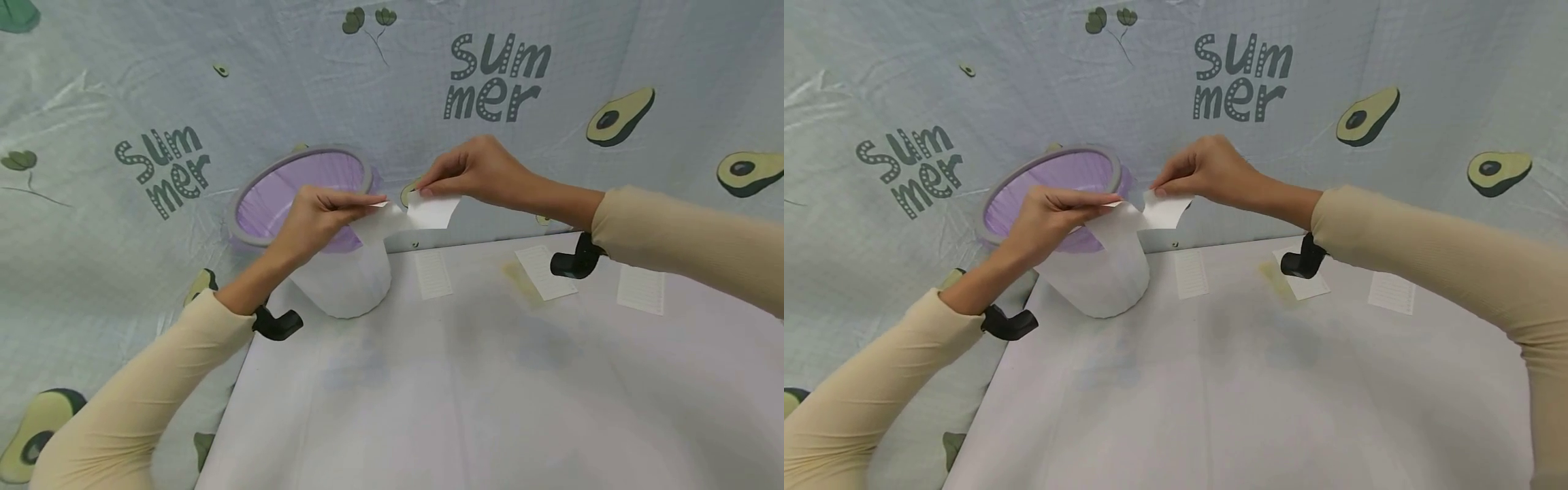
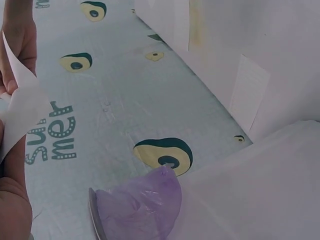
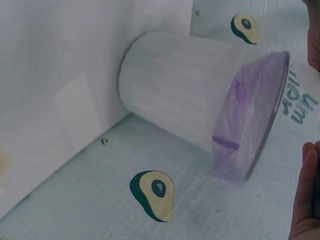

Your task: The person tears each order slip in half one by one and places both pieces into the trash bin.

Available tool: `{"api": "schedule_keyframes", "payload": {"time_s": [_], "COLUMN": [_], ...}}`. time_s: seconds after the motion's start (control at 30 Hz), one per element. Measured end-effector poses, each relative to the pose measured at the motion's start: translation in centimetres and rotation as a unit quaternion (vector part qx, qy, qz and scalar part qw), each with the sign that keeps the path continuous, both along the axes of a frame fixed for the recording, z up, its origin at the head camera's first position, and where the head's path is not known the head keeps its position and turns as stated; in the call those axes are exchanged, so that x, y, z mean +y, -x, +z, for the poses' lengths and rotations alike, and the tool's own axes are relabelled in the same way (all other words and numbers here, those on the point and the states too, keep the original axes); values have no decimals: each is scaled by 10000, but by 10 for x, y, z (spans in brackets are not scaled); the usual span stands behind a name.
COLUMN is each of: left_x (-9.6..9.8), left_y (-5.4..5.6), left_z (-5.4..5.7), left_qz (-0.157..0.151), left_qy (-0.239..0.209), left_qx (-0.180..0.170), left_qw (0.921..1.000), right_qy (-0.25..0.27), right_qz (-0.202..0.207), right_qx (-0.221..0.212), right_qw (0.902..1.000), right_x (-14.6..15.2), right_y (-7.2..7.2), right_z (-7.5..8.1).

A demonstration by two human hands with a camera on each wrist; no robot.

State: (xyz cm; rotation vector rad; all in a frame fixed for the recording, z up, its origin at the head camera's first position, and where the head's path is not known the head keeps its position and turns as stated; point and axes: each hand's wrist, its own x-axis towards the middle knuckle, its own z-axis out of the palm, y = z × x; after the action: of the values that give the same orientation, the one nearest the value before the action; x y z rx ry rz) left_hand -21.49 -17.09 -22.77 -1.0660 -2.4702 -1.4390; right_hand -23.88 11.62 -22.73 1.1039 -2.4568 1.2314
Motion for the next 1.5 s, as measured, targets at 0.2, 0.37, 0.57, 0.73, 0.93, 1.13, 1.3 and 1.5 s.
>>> {"api": "schedule_keyframes", "payload": {"time_s": [0.2, 0.37, 0.57, 0.73, 0.93, 1.13, 1.3, 1.5], "left_x": [-4, -6, -5, -2, -3, -5, -14, -32], "left_y": [1, 1, 2, 2, 4, 8, 10, 12], "left_z": [7, 10, 12, 16, 22, 32, 44, 58], "left_qz": [49, 95, 223, 241, 248, 223, 218, 636], "left_qy": [174, 291, 439, 557, 617, 695, 720, 839], "left_qx": [161, 172, 184, 299, 480, 633, 980, 1184], "left_qw": [9997, 9994, 9986, 9977, 9966, 9953, 9923, 9874], "right_qy": [-317, -394, -351, -411, -499, -517, -569, -769], "right_qz": [-474, -687, -617, -625, -586, -602, -797, -1126], "right_qx": [344, 451, 596, 672, 905, 1023, 986, 921], "right_qw": [9978, 9958, 9957, 9949, 9929, 9916, 9903, 9864], "right_x": [2, 5, 3, 2, 0, -5, -3, 3], "right_y": [3, 6, 8, 10, 11, 11, 11, 14], "right_z": [10, 14, 17, 19, 26, 37, 44, 50]}}
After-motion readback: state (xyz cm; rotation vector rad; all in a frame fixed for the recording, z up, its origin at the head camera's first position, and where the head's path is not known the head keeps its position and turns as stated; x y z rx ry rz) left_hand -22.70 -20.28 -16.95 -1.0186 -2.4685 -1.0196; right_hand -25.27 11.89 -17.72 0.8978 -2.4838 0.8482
